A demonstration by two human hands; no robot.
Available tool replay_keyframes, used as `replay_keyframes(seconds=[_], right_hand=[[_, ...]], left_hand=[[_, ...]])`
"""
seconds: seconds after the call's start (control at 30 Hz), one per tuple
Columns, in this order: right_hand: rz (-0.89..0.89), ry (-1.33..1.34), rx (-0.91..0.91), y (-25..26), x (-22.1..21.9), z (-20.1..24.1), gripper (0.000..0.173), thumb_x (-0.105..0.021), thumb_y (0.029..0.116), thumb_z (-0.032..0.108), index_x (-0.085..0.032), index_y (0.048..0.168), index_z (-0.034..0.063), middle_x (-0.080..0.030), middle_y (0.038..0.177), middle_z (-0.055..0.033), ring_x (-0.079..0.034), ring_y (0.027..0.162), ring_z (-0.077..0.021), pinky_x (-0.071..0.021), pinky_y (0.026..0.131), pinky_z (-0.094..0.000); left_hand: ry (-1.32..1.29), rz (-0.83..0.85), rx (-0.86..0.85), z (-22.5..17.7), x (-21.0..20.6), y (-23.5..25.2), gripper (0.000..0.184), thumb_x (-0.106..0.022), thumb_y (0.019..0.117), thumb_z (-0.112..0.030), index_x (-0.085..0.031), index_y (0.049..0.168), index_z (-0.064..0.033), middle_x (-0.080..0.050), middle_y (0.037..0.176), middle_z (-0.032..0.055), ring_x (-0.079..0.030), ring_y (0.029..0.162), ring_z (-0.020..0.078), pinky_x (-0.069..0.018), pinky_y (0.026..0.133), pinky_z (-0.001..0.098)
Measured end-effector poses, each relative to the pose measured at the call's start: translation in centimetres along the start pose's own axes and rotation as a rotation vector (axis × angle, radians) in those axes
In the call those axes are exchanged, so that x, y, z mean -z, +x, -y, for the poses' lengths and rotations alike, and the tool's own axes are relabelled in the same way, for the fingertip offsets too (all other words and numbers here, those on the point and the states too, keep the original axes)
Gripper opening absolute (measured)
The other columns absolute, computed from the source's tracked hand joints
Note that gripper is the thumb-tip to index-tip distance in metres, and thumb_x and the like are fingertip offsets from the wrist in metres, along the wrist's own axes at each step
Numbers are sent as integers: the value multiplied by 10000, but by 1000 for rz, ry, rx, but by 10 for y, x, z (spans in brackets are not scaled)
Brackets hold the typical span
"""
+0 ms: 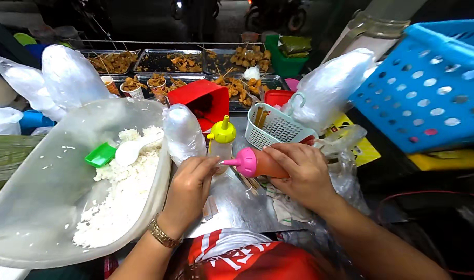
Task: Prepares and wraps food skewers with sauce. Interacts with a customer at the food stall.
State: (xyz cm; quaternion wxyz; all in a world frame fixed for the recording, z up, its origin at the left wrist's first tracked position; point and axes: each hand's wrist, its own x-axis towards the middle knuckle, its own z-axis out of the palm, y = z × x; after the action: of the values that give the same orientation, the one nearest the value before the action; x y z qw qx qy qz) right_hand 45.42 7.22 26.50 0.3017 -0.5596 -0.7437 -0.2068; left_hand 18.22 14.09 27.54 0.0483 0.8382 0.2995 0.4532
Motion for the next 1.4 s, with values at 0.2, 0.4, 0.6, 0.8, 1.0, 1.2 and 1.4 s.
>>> replay_keyframes(seconds=[0.2,0.4,0.6,0.8,1.0,1.2,1.4], right_hand=[[24,-76,179,19,12,-9,506,-721,807,198,-691,1310,237,-720,1216,-155,-677,1105,-422,-492,907,-646],[10,-170,481,71,42,-10,456,-606,905,-29,-693,1279,216,-715,1196,-144,-663,1144,-391,-458,992,-634],[-63,-330,885,127,71,-1,354,-498,973,-79,-687,1228,76,-701,1177,-114,-642,1176,-285,-403,1111,-544],[-116,-382,1116,163,89,17,273,-498,974,-70,-736,1010,58,-723,1006,-85,-666,1047,-230,-359,1139,-521],[-80,-378,1136,168,100,26,264,-498,972,-67,-741,928,29,-706,870,-82,-667,908,-216,-350,1140,-526],[-19,-380,1105,166,109,28,261,-512,965,-62,-728,852,31,-686,815,-86,-662,855,-226,-333,1160,-535],[50,-409,1107,168,122,28,247,-469,938,-148,-670,875,-19,-631,814,-121,-635,840,-264,-285,1174,-529]], left_hand=[[-18,114,-15,1,-7,0,201,-642,972,-185,-780,1028,-50,-760,992,94,-730,963,226,-570,912,369],[-276,264,278,-24,-7,20,196,-687,943,-159,-775,1010,2,-756,967,117,-721,957,186,-561,913,355],[-828,286,745,-36,-7,37,85,-725,873,34,-730,954,10,-732,846,7,-686,767,22,-583,754,210],[-935,164,730,-43,-5,41,135,-705,859,91,-733,974,25,-752,866,28,-712,812,47,-593,804,223],[-953,149,684,-44,-1,44,147,-718,858,85,-732,993,27,-760,890,33,-720,845,51,-594,830,227],[-963,157,664,-46,-3,48,151,-717,855,93,-729,993,33,-761,896,33,-722,851,53,-595,834,225],[-921,163,649,-49,-5,50,149,-710,864,79,-733,996,16,-763,885,16,-723,843,43,-597,822,224]])
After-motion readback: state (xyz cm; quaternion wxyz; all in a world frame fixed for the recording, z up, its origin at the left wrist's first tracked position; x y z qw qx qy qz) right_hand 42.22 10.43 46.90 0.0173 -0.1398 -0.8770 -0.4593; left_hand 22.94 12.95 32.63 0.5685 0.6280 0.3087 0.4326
